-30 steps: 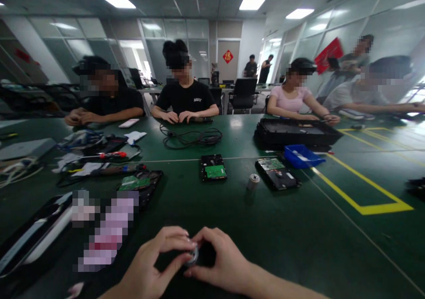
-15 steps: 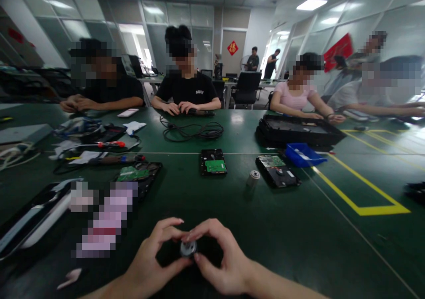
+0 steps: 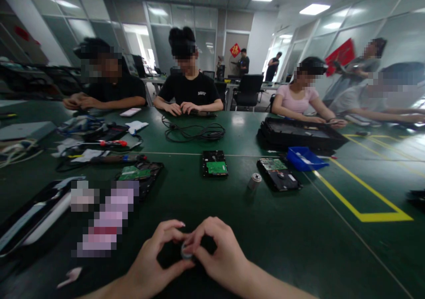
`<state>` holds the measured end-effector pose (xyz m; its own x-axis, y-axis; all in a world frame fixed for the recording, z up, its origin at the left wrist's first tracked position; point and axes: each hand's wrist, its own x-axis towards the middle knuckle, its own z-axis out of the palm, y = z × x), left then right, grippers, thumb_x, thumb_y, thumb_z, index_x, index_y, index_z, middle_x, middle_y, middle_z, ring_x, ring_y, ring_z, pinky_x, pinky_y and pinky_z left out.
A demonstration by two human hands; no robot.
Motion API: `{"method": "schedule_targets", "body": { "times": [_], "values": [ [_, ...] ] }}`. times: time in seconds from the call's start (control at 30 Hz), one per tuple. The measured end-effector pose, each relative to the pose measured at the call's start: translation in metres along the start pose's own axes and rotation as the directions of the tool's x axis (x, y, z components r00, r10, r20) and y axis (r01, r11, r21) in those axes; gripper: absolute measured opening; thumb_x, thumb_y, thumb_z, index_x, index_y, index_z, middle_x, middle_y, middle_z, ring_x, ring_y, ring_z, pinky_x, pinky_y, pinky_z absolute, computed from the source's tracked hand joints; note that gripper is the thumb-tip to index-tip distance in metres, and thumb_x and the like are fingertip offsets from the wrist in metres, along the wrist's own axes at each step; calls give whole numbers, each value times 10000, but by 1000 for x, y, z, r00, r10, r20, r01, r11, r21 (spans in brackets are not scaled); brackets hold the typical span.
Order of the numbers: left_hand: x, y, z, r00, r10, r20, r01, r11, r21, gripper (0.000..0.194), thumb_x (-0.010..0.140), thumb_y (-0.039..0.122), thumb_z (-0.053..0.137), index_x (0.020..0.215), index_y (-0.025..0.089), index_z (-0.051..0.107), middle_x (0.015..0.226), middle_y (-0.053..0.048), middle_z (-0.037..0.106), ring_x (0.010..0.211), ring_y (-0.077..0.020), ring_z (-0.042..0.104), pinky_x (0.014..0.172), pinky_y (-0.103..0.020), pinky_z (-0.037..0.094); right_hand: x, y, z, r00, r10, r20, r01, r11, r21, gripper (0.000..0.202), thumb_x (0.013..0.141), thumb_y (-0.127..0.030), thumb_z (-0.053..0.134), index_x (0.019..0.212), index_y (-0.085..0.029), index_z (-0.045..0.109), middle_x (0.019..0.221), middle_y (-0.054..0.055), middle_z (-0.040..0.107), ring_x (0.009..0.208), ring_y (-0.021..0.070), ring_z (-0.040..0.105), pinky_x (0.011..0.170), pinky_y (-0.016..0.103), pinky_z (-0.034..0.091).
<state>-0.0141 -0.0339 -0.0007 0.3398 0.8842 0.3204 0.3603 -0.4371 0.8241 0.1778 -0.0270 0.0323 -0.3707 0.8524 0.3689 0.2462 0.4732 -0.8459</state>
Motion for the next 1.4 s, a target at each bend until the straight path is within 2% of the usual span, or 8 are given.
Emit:
{"method": "schedule_targets", "body": {
  "times": [0.2, 0.37, 0.5, 0.67, 0.8, 0.9, 1.1, 1.4],
  "values": [
    [0, -2, -1, 999, 38, -14, -37, 996, 79, 408, 692, 210, 810, 1047, 254, 614, 1105, -74, 676, 1057, -292, 673, 858, -418, 587, 5, -9, -36, 999, -51, -16, 52, 997, 65, 219, 856, -119, 604, 714, -214, 467, 851, 25, 713, 814, 165, 679, 743, 313, 531],
    [-1, -3, -1, 1000, 14, -1, -13, 997, 78, 361, 702, 201, 794, 1014, 249, 620, 1118, -65, 656, 1049, -286, 680, 855, -422, 590, -25, 24, -88, 972, 224, -70, -227, 973, -50, 323, 857, -236, 651, 636, -209, 417, 870, 66, 711, 932, 217, 693, 807, 355, 550],
    [-2, -8, 1, 999, 31, -7, -31, 998, 52, 380, 702, 186, 785, 1024, 244, 592, 1110, -57, 664, 1007, -275, 703, 854, -410, 590, -50, 49, -100, 956, 290, -35, -292, 948, -127, 317, 868, -283, 634, 625, -202, 448, 906, 91, 714, 951, 234, 693, 812, 388, 560],
    [-1, -12, 1, 999, 50, 6, -50, 998, 41, 418, 726, 204, 773, 1080, 244, 554, 1113, -68, 671, 987, -258, 709, 838, -390, 591, -55, 57, -98, 972, 234, 2, -228, 948, -221, 295, 817, -236, 700, 611, -203, 491, 920, 72, 750, 1043, 239, 639, 873, 425, 524],
    [0, -12, 0, 999, 42, 30, -43, 997, 60, 436, 724, 224, 784, 1091, 247, 548, 1095, -61, 690, 988, -251, 704, 857, -395, 578, -45, 49, -92, 986, 161, -37, -165, 960, -225, 363, 824, -215, 687, 549, -197, 452, 844, 58, 754, 913, 214, 675, 783, 366, 540],
    [1, -8, -1, 998, 47, 30, -49, 997, 64, 428, 712, 216, 795, 1068, 247, 561, 1080, -52, 696, 984, -247, 703, 848, -381, 581, -28, 27, -76, 992, 112, -63, -119, 985, -122, 380, 844, -190, 665, 542, -189, 434, 889, 52, 749, 852, 177, 692, 737, 310, 546],
    [4, -4, -1, 996, 84, -11, -84, 995, 51, 490, 690, 183, 809, 1097, 250, 543, 1019, -26, 703, 905, -220, 723, 785, -314, 598, 5, -11, -26, 992, -99, 75, 100, 995, -18, 384, 808, -104, 681, 524, -179, 433, 845, 13, 775, 809, 152, 681, 737, 284, 510],
    [3, -8, 1, 996, 87, -2, -87, 996, 10, 603, 677, 174, 830, 1156, 271, 478, 987, -2, 693, 876, -200, 717, 796, -307, 587, 6, -1, -12, 991, -69, 112, 70, 998, 3, 369, 805, -112, 688, 539, -175, 439, 840, 16, 770, 809, 155, 684, 755, 297, 488]
  ]
}}
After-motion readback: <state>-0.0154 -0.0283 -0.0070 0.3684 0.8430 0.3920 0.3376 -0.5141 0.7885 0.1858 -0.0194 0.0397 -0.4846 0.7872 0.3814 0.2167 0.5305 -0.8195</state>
